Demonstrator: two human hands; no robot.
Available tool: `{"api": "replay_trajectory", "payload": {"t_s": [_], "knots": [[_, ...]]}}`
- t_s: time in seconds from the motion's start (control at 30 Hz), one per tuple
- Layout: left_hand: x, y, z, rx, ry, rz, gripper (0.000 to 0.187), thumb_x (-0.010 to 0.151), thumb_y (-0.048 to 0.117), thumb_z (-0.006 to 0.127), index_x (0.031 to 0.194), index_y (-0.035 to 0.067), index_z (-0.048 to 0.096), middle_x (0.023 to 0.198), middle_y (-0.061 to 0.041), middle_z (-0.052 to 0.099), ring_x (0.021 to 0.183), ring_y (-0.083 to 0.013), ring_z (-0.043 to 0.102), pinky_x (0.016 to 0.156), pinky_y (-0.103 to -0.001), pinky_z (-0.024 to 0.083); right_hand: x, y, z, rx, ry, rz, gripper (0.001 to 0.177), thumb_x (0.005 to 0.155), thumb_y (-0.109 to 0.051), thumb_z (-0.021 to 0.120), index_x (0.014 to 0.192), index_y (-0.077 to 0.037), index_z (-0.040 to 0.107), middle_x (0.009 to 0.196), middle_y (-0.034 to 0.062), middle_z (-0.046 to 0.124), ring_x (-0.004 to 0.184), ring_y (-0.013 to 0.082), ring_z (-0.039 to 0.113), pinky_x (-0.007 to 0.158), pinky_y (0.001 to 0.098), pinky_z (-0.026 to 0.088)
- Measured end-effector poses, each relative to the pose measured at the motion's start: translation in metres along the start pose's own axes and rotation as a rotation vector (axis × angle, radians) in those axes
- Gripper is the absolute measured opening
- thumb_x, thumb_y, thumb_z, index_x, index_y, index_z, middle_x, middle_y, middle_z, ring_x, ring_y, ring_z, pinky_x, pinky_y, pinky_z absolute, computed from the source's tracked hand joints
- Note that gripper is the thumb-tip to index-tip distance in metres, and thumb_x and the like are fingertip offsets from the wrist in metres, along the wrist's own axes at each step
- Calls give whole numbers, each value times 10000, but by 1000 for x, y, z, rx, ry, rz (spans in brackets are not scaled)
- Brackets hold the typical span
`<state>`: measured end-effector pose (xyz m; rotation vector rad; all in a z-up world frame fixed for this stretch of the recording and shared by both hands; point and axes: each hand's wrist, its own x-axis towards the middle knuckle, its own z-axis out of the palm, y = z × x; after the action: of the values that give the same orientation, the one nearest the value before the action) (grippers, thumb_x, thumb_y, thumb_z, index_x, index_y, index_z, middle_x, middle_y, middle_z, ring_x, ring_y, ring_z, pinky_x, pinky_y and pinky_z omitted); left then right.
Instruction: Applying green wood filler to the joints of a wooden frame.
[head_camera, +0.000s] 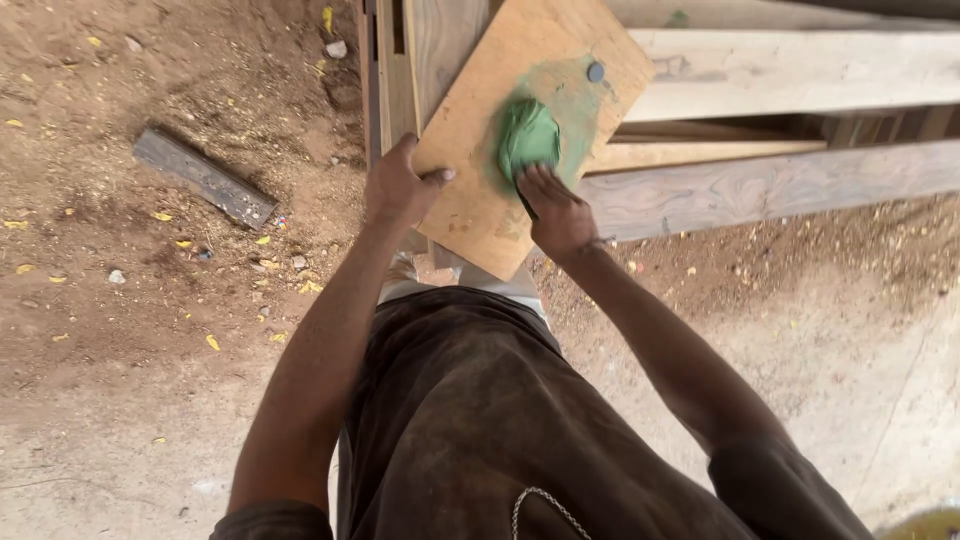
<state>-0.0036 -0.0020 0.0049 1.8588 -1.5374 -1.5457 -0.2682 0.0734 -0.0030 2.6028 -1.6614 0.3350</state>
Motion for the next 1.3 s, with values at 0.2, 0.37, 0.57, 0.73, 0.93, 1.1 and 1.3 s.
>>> {"api": "replay_trajectory", "payload": {"t_s": [0.2,0.37,0.57,0.73,0.93,1.1,1.3], "knots": [[7,-11,7,39,37,60,714,811,370,862,1349,18,551,1153,-200,719,945,-280,744,883,-444,600,120,14,-116,219,-660,724,407,1102,-76,339,1403,-179,592,838,214,733,582,301,713,532,409,630],[-1,9,-7,37,9,-40,634,818,363,834,1326,66,598,1163,-157,744,945,-259,751,884,-440,610,122,47,-21,217,-413,427,382,970,12,482,1261,-105,700,878,180,749,667,251,724,629,396,631],[-1,0,2,-8,20,-14,700,792,367,848,1350,59,560,1179,-167,721,895,-252,759,847,-424,626,105,12,-46,65,-711,156,496,859,40,530,1320,-103,641,887,207,748,707,300,732,685,451,616],[2,-5,1,56,61,44,740,790,394,876,1352,38,552,1197,-197,703,926,-272,735,856,-454,597,107,36,-87,218,-902,170,568,837,73,491,1360,-122,595,1088,199,708,746,298,745,685,445,630],[2,-2,1,24,-30,-65,592,822,393,815,1301,107,614,1184,-127,752,939,-233,768,878,-436,620,34,27,-14,166,37,46,311,995,131,552,1247,7,685,1240,193,722,1051,344,766,785,314,657],[-9,12,-7,15,-5,-57,612,814,364,823,1329,124,595,1187,-116,747,969,-243,746,953,-447,562,2,4,-36,195,-435,173,402,957,55,495,1231,-128,726,1200,111,736,930,242,759,703,320,648],[-1,-4,-1,-1,10,-10,570,831,368,844,1255,62,616,1221,-133,723,977,-251,744,910,-444,603,33,-3,-19,75,-313,212,273,1083,-86,485,1267,-120,683,1186,106,744,897,225,747,648,337,604]]}}
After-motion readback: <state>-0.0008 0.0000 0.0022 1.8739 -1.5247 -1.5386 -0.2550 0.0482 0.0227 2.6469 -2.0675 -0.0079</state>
